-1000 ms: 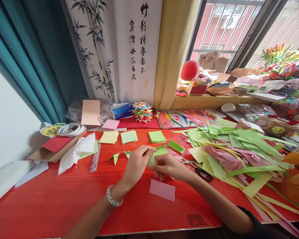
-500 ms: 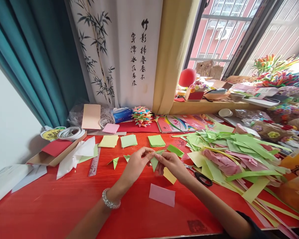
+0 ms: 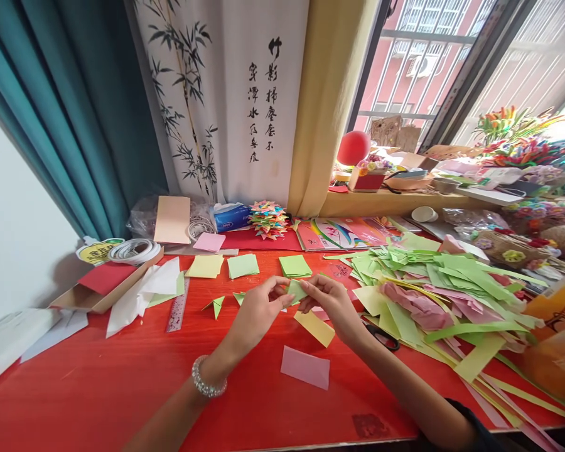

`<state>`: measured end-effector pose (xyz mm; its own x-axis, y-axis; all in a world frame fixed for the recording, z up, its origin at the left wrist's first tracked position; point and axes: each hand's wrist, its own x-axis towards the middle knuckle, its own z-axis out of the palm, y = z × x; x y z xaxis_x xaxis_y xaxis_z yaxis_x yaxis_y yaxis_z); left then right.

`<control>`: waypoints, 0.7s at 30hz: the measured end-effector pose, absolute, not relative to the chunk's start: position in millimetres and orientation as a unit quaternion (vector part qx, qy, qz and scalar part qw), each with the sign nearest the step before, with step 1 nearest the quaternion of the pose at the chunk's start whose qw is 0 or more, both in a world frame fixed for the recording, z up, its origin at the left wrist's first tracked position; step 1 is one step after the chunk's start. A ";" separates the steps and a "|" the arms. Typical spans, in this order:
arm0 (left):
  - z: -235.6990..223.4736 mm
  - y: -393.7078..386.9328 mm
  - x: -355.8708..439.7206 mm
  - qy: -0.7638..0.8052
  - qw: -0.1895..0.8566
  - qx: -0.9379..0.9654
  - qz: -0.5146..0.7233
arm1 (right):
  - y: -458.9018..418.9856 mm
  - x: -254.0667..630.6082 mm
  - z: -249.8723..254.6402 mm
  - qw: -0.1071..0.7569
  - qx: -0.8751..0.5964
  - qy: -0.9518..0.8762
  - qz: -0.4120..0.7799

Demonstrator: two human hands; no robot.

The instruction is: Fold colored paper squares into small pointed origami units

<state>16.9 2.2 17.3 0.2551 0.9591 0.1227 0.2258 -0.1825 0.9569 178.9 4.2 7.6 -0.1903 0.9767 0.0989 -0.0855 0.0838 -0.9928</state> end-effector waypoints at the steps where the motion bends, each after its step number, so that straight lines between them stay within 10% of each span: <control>1: 16.8 2.3 16.8 0.454 0.449 0.650 0.412 | 4.6 179.8 8.3 0.484 -0.404 -0.550 0.548; 21: 8.3 6.1 15.8 0.454 0.425 0.645 0.443 | 4.9 180.3 6.0 0.467 -0.417 -0.579 0.522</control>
